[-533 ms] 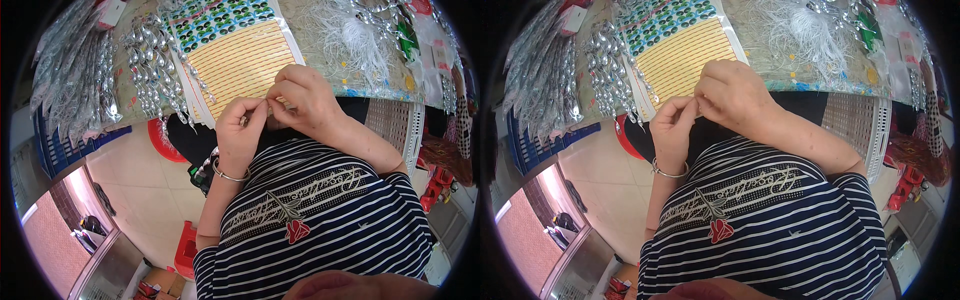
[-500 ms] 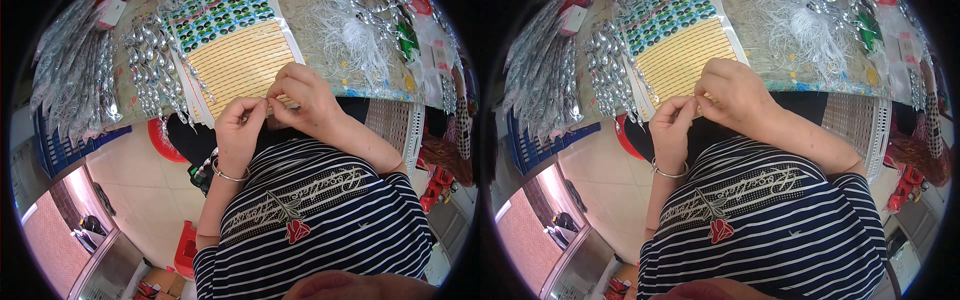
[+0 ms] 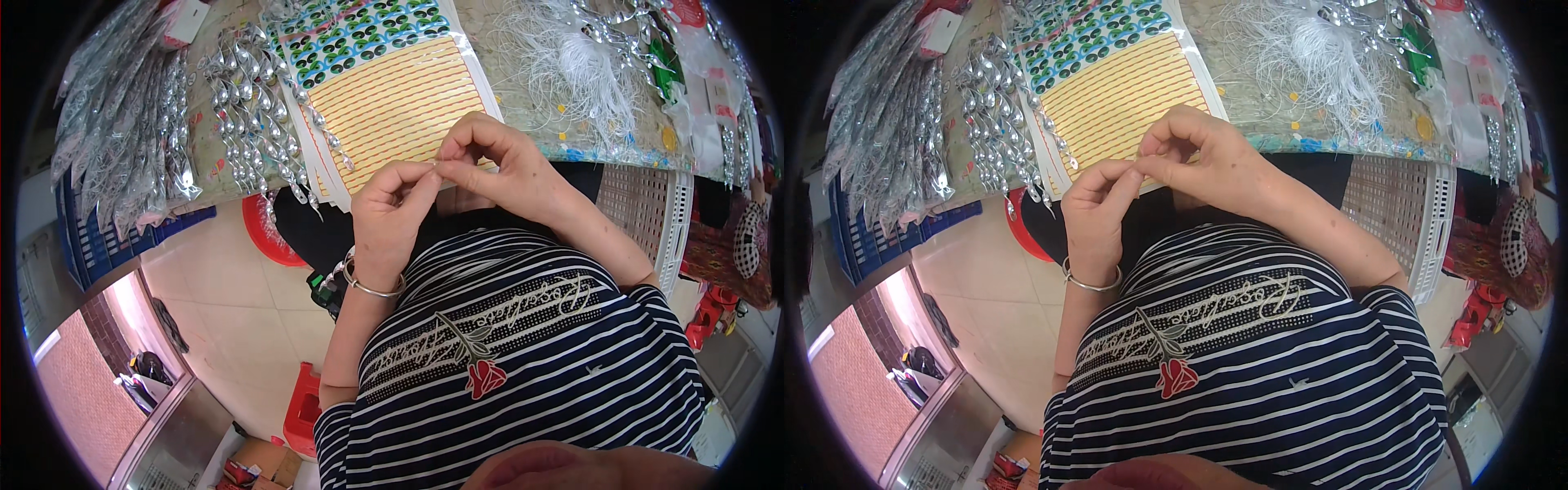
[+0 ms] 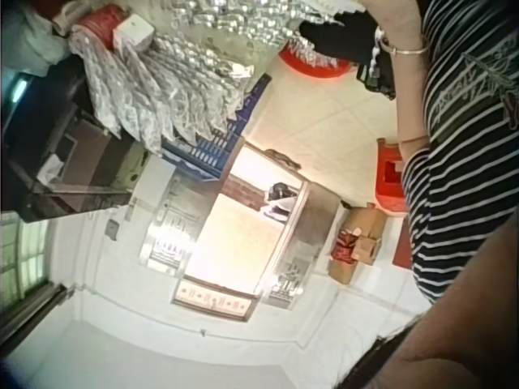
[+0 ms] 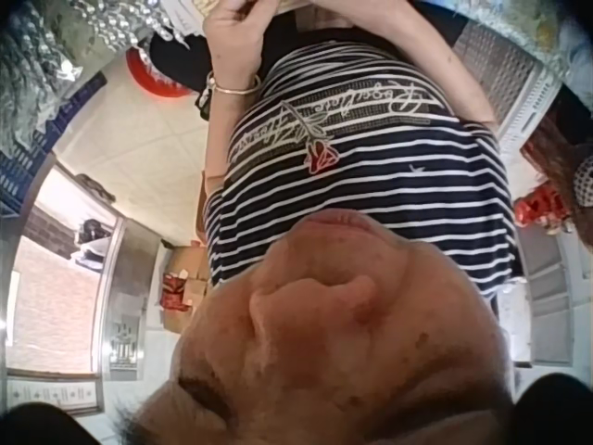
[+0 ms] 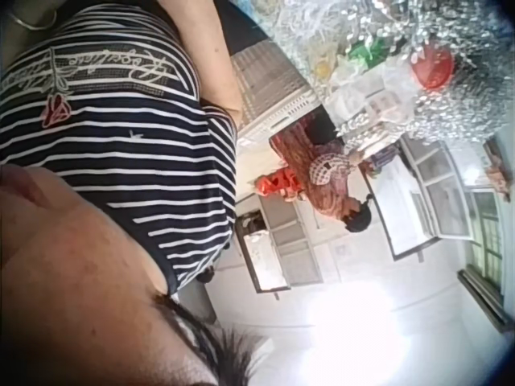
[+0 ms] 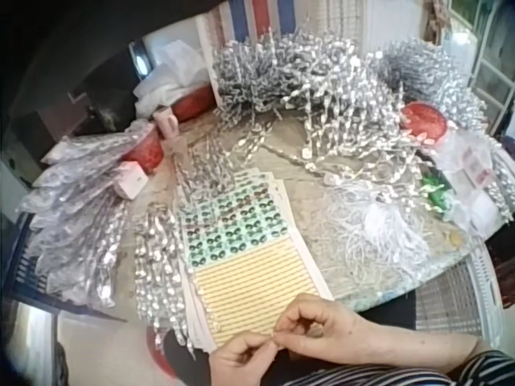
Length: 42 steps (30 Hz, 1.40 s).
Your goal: Apply stickers to decorative items and organize them for packaging.
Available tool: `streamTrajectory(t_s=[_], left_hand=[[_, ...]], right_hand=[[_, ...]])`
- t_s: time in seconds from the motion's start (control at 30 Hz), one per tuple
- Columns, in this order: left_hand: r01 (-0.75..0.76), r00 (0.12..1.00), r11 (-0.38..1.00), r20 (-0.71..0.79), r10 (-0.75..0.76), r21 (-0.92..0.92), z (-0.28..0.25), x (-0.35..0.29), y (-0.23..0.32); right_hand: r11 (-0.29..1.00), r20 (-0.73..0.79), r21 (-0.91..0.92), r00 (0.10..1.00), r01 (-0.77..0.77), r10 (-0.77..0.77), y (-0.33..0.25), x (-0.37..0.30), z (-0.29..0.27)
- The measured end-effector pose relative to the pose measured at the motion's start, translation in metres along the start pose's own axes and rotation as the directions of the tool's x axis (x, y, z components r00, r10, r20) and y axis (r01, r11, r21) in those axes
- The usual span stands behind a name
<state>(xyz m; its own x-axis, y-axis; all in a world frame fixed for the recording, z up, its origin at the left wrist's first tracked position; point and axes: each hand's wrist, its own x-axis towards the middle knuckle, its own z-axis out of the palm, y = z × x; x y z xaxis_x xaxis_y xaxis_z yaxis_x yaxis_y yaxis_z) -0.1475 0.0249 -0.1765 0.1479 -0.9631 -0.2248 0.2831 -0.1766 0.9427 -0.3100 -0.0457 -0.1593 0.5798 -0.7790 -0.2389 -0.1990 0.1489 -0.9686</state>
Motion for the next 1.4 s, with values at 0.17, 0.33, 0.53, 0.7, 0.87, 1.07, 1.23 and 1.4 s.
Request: streamTrajectory(t_s=[0.17, 0.33, 0.53, 0.7, 0.87, 1.07, 1.23, 1.4], left_hand=[[0.006, 1.000, 0.993, -0.001, -0.006, 0.115, -0.004, -0.002, -0.004], [0.096, 0.995, 0.991, 0.023, -0.099, 0.094, -0.004, -0.002, 0.000], [0.126, 0.989, 0.989, 0.067, -0.131, 0.076, -0.008, -0.005, 0.008], [0.114, 0.987, 0.984, 0.095, -0.127, 0.134, -0.016, -0.013, 0.005], [0.308, 0.923, 0.934, 0.182, -0.340, 0.180, -0.032, -0.019, -0.003], [0.176, 0.936, 0.977, 0.286, -0.204, 0.123, -0.035, -0.030, -0.017], [0.042, 0.980, 0.980, 0.181, -0.078, 0.195, -0.061, -0.041, -0.021], [0.262, 0.947, 0.929, 0.117, -0.300, 0.261, -0.084, -0.052, -0.018]], right_hand=[[0.996, -0.009, -0.019, 0.997, 0.082, -0.083, 0.005, 0.001, 0.001], [0.959, 0.015, 0.271, 0.997, -0.080, 0.079, 0.001, 0.000, 0.002], [0.895, 0.028, 0.444, 0.999, -0.046, 0.037, -0.006, 0.009, -0.005], [0.868, -0.108, 0.479, 0.990, 0.131, -0.089, -0.009, 0.025, -0.036], [0.851, -0.215, 0.509, 0.976, 0.128, -0.018, -0.024, 0.033, -0.060], [0.927, -0.125, 0.371, 0.992, 0.060, -0.014, -0.026, 0.031, -0.038], [0.943, -0.115, 0.325, 0.993, 0.070, -0.034, -0.029, 0.041, -0.046], [0.933, -0.180, 0.330, 0.980, 0.145, -0.089, -0.035, 0.054, -0.067]])
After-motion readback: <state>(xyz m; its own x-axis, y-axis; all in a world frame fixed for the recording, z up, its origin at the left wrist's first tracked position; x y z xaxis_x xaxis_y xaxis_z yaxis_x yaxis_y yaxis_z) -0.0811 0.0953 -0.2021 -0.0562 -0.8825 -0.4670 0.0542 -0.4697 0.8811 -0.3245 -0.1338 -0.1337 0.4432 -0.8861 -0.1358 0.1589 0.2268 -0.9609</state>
